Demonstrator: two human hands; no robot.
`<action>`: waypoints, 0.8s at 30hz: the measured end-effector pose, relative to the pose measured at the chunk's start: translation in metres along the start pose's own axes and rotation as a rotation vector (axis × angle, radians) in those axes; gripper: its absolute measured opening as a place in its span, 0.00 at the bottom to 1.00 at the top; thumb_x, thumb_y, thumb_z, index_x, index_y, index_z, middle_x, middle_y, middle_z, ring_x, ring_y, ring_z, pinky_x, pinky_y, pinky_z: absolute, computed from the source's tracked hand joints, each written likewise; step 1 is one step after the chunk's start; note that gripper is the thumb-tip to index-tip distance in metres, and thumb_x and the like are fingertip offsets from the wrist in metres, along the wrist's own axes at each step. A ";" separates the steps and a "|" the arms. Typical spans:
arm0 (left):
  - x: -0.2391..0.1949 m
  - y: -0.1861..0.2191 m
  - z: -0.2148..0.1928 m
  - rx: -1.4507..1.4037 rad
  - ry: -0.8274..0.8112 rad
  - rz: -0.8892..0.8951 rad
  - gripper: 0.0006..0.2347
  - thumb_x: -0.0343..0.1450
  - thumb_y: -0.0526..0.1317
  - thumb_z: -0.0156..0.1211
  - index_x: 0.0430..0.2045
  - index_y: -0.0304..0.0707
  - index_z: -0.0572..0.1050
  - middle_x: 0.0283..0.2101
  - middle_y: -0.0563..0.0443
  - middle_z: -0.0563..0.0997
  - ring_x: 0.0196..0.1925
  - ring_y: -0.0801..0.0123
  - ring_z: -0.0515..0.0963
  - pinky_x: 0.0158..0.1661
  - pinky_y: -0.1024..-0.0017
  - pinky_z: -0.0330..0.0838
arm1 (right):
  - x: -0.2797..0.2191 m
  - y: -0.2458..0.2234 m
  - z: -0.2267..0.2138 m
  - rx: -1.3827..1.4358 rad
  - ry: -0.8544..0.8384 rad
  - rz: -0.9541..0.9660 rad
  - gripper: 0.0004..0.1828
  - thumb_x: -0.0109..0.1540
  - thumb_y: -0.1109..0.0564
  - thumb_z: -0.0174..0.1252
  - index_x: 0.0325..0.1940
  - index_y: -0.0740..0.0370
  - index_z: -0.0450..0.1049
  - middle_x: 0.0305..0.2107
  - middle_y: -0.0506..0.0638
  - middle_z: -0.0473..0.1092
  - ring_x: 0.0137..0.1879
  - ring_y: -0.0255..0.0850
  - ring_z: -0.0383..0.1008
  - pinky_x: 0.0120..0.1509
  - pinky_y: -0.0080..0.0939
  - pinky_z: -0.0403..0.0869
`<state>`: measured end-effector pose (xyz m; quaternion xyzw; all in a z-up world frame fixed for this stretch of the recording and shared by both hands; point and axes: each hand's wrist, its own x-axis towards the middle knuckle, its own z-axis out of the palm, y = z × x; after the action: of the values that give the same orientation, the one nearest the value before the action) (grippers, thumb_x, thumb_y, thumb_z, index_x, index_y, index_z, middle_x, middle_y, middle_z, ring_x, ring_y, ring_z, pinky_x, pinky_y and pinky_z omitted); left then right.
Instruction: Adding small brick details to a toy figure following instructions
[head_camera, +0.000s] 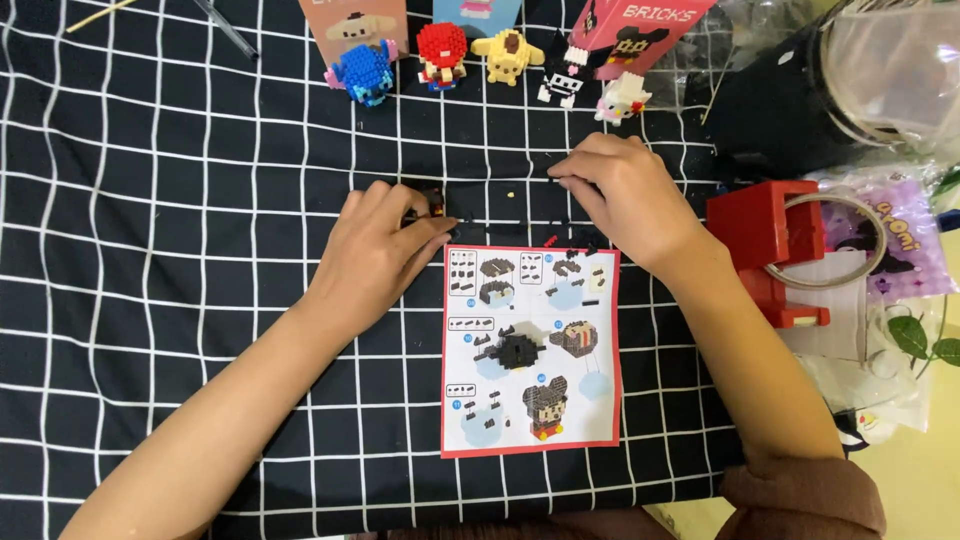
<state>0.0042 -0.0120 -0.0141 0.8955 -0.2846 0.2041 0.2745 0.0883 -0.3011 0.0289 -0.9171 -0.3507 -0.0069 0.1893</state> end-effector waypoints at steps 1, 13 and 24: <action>0.000 0.000 0.000 0.009 0.002 0.000 0.01 0.72 0.35 0.67 0.33 0.41 0.82 0.35 0.52 0.72 0.38 0.63 0.71 0.39 0.68 0.60 | 0.001 0.000 0.000 0.017 -0.003 0.010 0.04 0.65 0.67 0.64 0.42 0.63 0.83 0.34 0.53 0.77 0.43 0.47 0.79 0.52 0.42 0.69; -0.001 -0.002 -0.001 0.038 0.001 0.072 0.05 0.77 0.32 0.68 0.39 0.35 0.75 0.40 0.46 0.71 0.36 0.57 0.68 0.35 0.63 0.54 | -0.008 0.005 0.007 -0.103 -0.099 -0.100 0.02 0.70 0.62 0.58 0.43 0.62 0.76 0.37 0.50 0.70 0.41 0.48 0.70 0.47 0.47 0.64; -0.003 -0.002 0.000 0.022 0.015 0.073 0.05 0.77 0.30 0.68 0.40 0.35 0.75 0.41 0.46 0.72 0.36 0.58 0.68 0.35 0.64 0.54 | -0.017 -0.050 -0.052 0.247 -0.445 0.057 0.06 0.68 0.57 0.54 0.37 0.57 0.74 0.32 0.44 0.74 0.35 0.37 0.71 0.38 0.39 0.68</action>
<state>0.0035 -0.0099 -0.0163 0.8861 -0.3128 0.2236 0.2589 0.0497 -0.2965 0.0922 -0.8755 -0.3560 0.2431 0.2183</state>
